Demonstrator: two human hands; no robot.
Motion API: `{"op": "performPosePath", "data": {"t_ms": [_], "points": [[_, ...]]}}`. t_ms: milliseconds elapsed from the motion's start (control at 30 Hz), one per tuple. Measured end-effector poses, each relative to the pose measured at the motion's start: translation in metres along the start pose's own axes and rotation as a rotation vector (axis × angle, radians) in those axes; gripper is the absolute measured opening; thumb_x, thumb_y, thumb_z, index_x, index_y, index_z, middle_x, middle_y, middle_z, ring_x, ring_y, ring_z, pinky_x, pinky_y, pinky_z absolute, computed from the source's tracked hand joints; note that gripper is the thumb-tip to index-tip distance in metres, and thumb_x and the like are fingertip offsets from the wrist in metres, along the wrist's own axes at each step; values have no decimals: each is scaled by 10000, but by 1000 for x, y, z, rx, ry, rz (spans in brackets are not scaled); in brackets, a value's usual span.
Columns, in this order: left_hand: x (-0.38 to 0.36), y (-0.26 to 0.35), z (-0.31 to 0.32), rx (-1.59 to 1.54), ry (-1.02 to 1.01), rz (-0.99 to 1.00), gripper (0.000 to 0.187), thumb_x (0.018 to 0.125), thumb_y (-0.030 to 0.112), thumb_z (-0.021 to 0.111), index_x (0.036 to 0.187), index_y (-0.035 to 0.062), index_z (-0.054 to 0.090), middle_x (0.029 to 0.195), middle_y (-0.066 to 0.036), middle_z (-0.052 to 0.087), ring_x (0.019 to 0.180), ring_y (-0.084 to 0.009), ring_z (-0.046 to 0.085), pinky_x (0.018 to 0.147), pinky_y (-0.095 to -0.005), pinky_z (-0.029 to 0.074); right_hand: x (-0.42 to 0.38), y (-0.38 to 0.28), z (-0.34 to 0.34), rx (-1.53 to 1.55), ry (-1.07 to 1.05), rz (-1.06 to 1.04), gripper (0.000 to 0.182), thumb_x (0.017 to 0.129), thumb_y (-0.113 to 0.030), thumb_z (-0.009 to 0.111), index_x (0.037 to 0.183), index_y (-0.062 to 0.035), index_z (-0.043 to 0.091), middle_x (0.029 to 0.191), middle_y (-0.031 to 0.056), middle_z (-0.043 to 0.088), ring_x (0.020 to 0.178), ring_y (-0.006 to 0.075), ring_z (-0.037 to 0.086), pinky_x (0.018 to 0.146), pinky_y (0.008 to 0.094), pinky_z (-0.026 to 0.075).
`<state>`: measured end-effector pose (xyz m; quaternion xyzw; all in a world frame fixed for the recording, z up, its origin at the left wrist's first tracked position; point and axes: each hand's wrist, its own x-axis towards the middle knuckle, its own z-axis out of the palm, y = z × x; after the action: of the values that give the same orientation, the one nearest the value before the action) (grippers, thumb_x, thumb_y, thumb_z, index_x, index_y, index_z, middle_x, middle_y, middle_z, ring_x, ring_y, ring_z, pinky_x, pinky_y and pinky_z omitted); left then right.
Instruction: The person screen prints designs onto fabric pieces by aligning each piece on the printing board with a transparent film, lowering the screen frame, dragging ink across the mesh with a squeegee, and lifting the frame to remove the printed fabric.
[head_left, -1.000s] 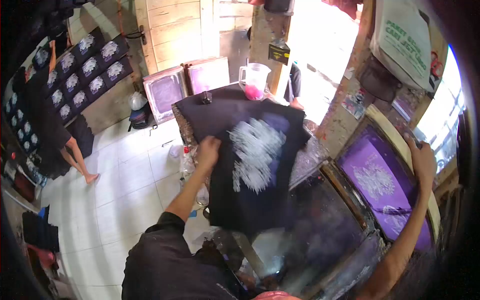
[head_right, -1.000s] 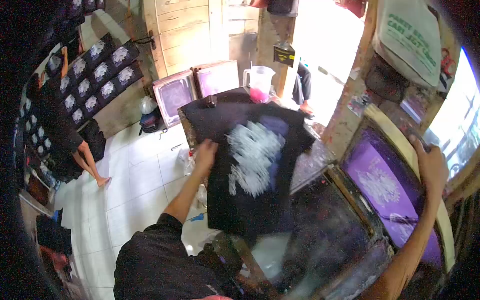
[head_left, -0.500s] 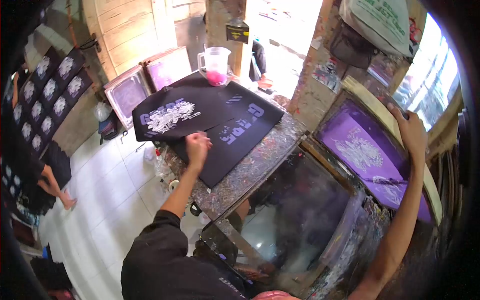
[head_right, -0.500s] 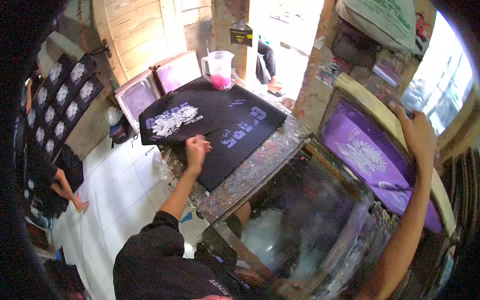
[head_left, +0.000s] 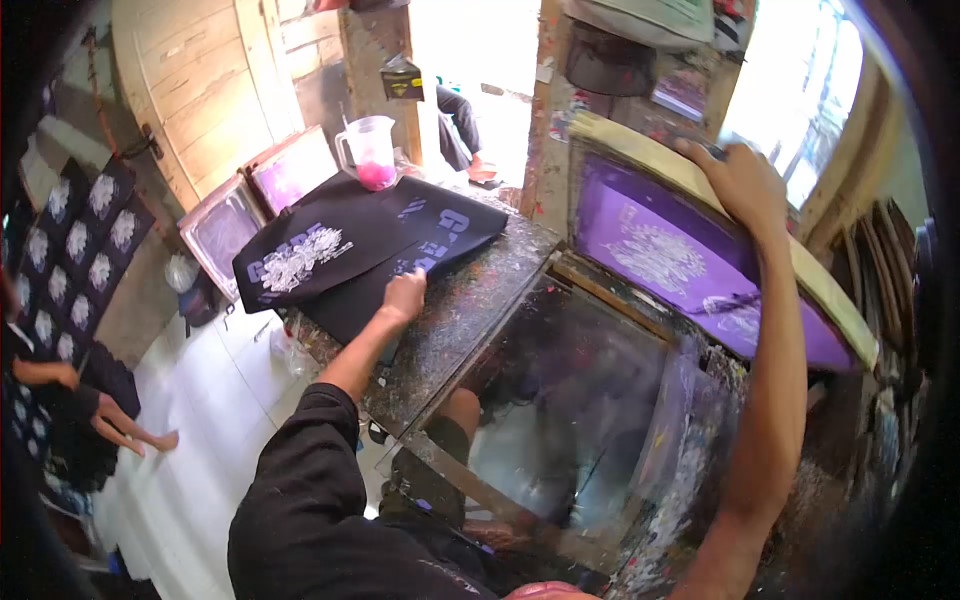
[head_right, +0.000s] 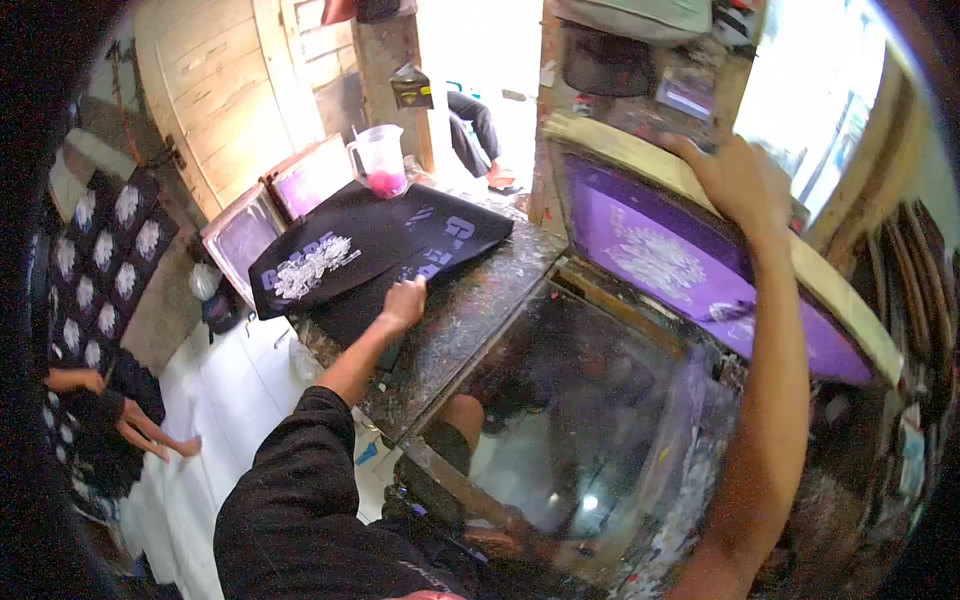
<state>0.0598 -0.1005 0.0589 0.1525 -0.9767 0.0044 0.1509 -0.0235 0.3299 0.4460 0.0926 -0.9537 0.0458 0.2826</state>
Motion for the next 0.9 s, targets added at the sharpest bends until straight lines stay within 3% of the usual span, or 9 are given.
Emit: {"op": "performPosePath", "data": {"t_ms": [300, 367, 433, 500, 633, 733, 767, 833, 900], "points": [[-55, 100, -72, -156, -378, 618, 192, 958, 143, 535, 1070, -9, 570, 777, -234, 695, 698, -403, 719, 571, -492, 561, 5, 4, 0, 58, -78, -39, 870, 802, -819, 513, 829, 19, 748, 850, 227, 730, 819, 369, 724, 739, 480, 561], [-92, 136, -82, -709, -835, 625, 469, 1022, 443, 496, 1352, 116, 555, 1260, -202, 647, 1165, -394, 628, 942, -548, 502, 11, 14, 10, 156, -53, -103, 922, 776, -826, 532, 1002, 47, 726, 869, 256, 723, 820, 364, 723, 752, 467, 545], [-131, 153, -44, -249, -333, 984, 530, 1015, 465, 469, 1484, 219, 444, 1536, -128, 428, 1450, -386, 328, 1142, -634, 257, 11, 16, 16, 142, 6, -128, 931, 769, -828, 532, 1083, 29, 716, 923, 266, 725, 881, 373, 724, 794, 466, 546], [-172, 181, -16, -313, -261, 968, 565, 1013, 491, 453, 1525, 260, 394, 1642, -51, 250, 1524, -354, 142, 1181, -656, 98, 11, 16, 15, 129, -1, -132, 921, 763, -827, 537, 1126, 0, 713, 967, 260, 727, 908, 383, 721, 819, 465, 545], [-170, 240, -34, -288, -346, 890, 573, 996, 427, 497, 1533, 262, 379, 1607, -80, 315, 1491, -399, 216, 1155, -685, 116, -19, 3, -9, 129, -34, -84, 791, 812, -733, 561, 1003, 13, 745, 960, 260, 726, 924, 391, 717, 842, 463, 545], [-184, 330, -45, -369, -200, 1012, 488, 939, 322, 561, 1408, 189, 537, 1371, -164, 534, 1204, -386, 515, 1004, -553, 401, -19, -1, -12, 138, 1, -59, 706, 852, -647, 590, 926, 35, 755, 949, 259, 724, 928, 405, 710, 852, 471, 542], [-201, 361, -70, -235, -54, 1273, 454, 967, 351, 540, 1387, 179, 552, 1324, -166, 574, 1226, -364, 526, 1066, -508, 393, -14, -1, -12, 141, -38, -31, 716, 842, -654, 600, 935, 40, 752, 957, 264, 722, 931, 415, 707, 854, 472, 541], [-235, 393, -42, -897, 151, 1348, 457, 955, 368, 548, 1360, 159, 575, 1320, -105, 580, 1349, -350, 432, 1155, -603, 249, -1, 8, 11, 112, 125, -129, 904, 758, -828, 541, 1001, 17, 748, 954, 284, 721, 900, 390, 724, 824, 460, 548], [-237, 395, -45, -829, 49, 1229, 464, 966, 388, 541, 1370, 162, 573, 1361, -112, 567, 1407, -335, 382, 1180, -619, 176, -5, 7, 3, 49, -12, -74, 844, 781, -817, 526, 958, -30, 775, 995, 225, 738, 940, 376, 721, 825, 469, 548]]}}
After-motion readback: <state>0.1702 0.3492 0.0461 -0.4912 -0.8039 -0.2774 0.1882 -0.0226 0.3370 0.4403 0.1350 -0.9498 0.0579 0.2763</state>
